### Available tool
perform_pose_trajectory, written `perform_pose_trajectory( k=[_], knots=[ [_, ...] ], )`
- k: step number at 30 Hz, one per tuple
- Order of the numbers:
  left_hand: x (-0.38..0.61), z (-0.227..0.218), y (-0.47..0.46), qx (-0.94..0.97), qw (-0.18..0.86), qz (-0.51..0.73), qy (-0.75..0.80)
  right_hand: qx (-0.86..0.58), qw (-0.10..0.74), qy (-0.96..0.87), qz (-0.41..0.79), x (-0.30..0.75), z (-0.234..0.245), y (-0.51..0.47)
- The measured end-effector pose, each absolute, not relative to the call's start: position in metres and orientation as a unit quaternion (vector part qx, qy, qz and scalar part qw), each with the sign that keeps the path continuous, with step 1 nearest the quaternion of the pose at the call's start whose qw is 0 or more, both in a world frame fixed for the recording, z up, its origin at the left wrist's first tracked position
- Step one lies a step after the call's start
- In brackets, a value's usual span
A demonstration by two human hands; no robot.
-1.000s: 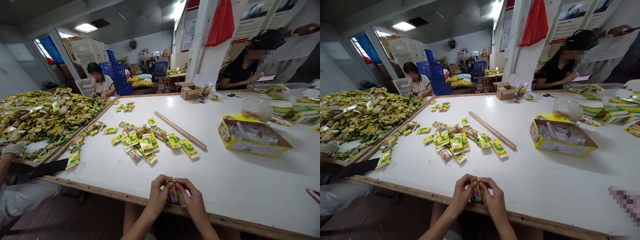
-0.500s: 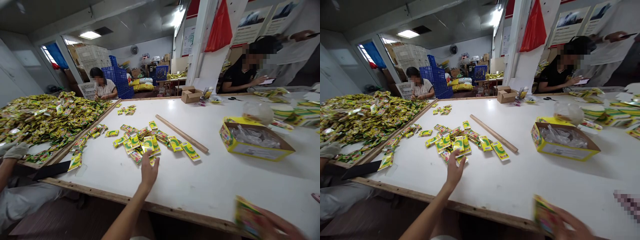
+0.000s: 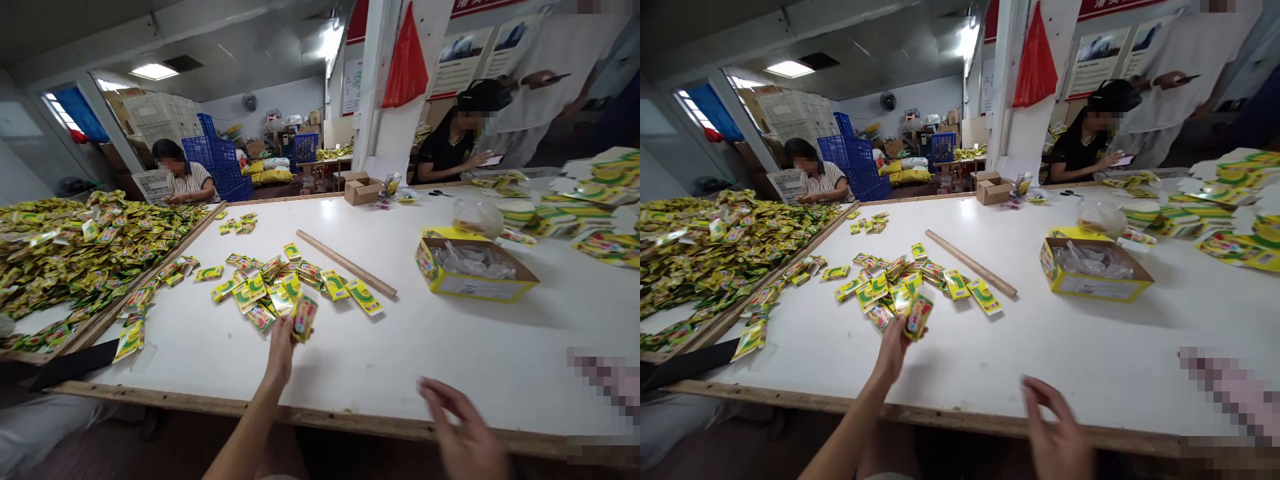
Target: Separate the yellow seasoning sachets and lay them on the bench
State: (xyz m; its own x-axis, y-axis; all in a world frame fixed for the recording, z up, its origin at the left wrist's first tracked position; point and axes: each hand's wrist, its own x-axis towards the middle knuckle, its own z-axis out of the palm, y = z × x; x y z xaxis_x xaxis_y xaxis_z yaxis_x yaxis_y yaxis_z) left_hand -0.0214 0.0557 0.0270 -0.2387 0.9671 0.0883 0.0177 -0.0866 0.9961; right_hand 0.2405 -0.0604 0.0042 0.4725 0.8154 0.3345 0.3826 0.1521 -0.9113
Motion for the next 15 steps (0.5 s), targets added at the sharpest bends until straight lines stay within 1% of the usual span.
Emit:
perform_pose_trajectory(
  k=[1,2,3,4,6,8,11,15],
  knots=[
    [-0.014,0.020,0.042,0.430,0.496,0.579,0.484,-0.603,0.580,-0.493,0.238,0.220,0.003,-0.047],
    [-0.006,0.014,0.029,0.401,0.553,0.578,0.446,-0.570,0.583,-0.501,0.291,0.201,0.002,-0.035],
    [0.000,0.007,0.018,0.386,0.594,0.568,0.420,-0.541,0.588,-0.499,0.336,0.183,0.001,-0.024],
    [0.005,0.002,0.009,0.390,0.612,0.554,0.407,-0.516,0.594,-0.492,0.372,0.169,0.000,-0.014],
    [0.011,-0.004,-0.003,0.445,0.606,0.522,0.402,-0.487,0.607,-0.476,0.411,0.154,-0.002,-0.004],
    [0.009,-0.003,-0.008,0.516,0.568,0.497,0.405,-0.480,0.605,-0.474,0.423,0.151,-0.004,-0.002],
    [0.001,0.007,-0.009,0.598,0.517,0.461,0.403,-0.490,0.568,-0.505,0.427,0.158,-0.007,-0.006],
    [-0.007,0.015,-0.004,0.629,0.532,0.419,0.380,-0.506,0.517,-0.555,0.412,0.161,-0.008,-0.005]
  ],
)
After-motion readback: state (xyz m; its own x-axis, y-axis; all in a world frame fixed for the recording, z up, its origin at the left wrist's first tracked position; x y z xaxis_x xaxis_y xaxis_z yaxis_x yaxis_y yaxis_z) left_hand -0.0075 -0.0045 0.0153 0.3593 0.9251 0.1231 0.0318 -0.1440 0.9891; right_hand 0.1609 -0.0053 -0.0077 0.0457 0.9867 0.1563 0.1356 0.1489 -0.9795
